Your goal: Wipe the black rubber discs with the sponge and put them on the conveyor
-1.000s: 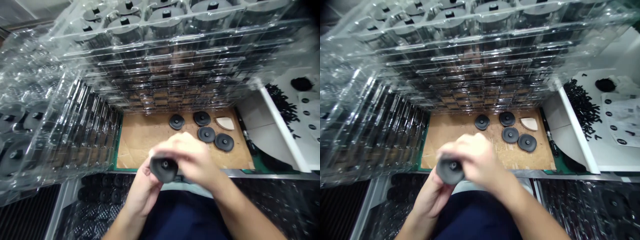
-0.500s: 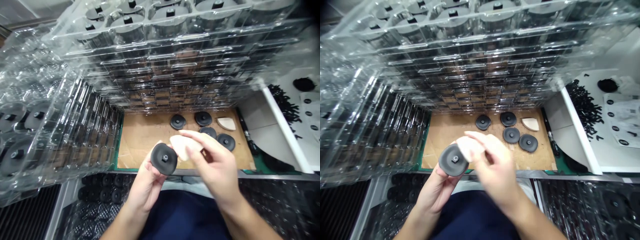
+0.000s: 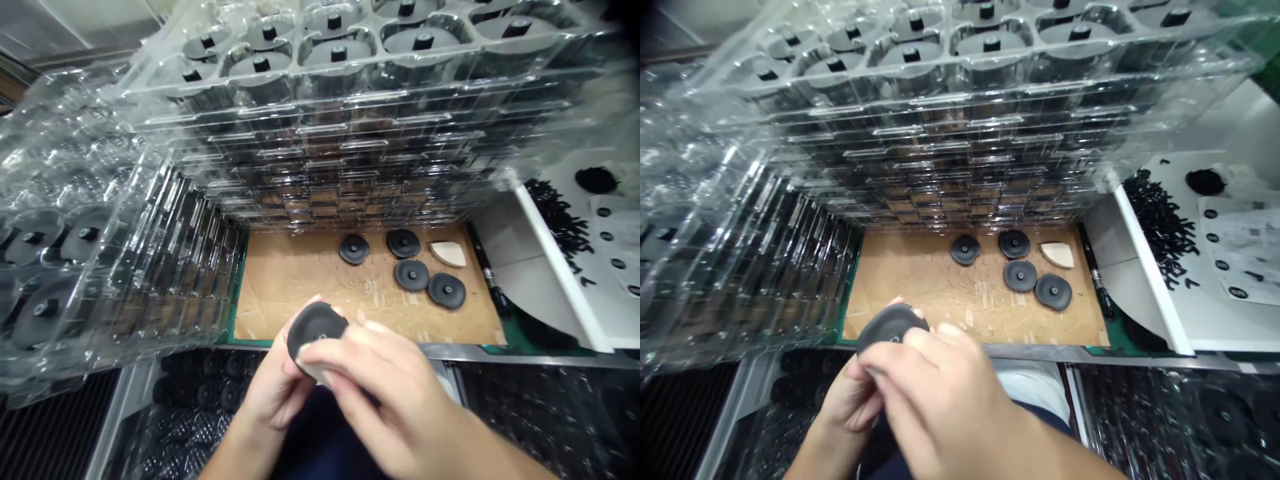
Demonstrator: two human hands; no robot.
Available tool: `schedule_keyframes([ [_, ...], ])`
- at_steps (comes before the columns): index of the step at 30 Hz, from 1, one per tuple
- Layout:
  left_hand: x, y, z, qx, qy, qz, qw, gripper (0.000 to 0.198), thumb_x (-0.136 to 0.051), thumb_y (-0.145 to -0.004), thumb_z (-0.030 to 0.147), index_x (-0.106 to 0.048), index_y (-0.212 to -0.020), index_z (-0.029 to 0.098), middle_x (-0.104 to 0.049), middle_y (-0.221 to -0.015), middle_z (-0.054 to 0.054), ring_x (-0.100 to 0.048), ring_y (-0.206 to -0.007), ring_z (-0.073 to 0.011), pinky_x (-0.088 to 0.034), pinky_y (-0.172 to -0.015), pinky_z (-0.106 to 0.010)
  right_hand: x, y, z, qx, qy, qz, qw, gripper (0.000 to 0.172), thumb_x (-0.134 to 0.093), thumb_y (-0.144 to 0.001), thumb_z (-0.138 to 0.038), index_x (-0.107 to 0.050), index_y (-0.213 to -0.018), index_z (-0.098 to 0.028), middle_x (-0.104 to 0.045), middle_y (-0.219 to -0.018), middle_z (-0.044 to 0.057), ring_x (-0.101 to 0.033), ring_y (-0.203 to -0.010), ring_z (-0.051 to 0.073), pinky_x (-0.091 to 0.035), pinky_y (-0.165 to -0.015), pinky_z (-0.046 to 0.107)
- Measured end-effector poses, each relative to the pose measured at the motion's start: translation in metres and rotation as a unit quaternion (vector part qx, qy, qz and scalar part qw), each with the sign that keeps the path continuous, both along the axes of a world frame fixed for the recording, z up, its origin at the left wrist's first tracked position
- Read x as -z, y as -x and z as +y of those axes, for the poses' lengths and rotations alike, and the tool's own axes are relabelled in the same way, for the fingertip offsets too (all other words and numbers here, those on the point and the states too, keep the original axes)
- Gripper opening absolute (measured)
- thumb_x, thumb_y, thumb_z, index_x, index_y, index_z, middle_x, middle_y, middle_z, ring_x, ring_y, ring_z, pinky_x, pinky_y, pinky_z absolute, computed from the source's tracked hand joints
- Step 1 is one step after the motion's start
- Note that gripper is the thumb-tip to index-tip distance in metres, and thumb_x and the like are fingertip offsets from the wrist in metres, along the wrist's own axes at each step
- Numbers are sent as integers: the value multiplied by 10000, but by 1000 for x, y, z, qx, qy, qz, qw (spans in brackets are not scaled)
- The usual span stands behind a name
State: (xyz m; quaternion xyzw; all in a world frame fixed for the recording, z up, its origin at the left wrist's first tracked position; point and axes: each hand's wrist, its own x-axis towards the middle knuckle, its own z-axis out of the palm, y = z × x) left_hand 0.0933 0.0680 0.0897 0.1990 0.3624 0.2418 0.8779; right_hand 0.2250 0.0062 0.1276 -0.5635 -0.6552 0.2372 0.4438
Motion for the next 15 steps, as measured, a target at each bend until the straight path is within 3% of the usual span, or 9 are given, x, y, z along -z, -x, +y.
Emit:
schedule_keyframes([
  [4,2,0,4,22,-21,-26,999,629,-892,-442,336,-690,-1024,207,-715,-985,-29,-647,-919,-171,-493,-828,-202,-4,-16,-19,31,46,-70,996,203,-493,-859,-84,-643,-985,-138,-642,-741,15,-513,-609,129,-387,-621,269],
  [7,5,-1,2,26,-10,-18,999,619,-871,-507,244,-667,-1090,220,-715,-1011,-29,-642,-939,-175,-490,-845,-220,-5,-21,-15,93,28,-145,985,243,-462,-870,-77,-659,-994,-145,-618,-709,28,-488,-612,152,-344,-603,295],
  [9,5,0,1,25,-4,-13,1000,612,-848,-532,188,-658,-1111,239,-720,-1003,-15,-647,-927,-176,-500,-837,-234,-3,-23,-3,93,-21,-168,981,286,-427,-885,-70,-682,-957,-178,-623,-714,32,-478,-610,156,-323,-594,304],
  [12,1,5,2,18,0,-43,999,527,-846,-544,228,-685,-1046,232,-732,-990,-23,-670,-901,-190,-523,-810,-249,10,-31,15,45,-77,-79,993,311,-406,-913,-79,-684,-963,-212,-666,-807,25,-548,-683,143,-394,-649,289],
  [15,-1,8,3,17,7,-87,996,470,-833,-576,258,-692,-1024,244,-723,-1076,-48,-700,-875,-201,-528,-821,-264,35,-40,17,126,15,32,991,246,-459,-918,-144,-662,-1035,-217,-682,-911,26,-614,-820,145,-468,-708,264],
])
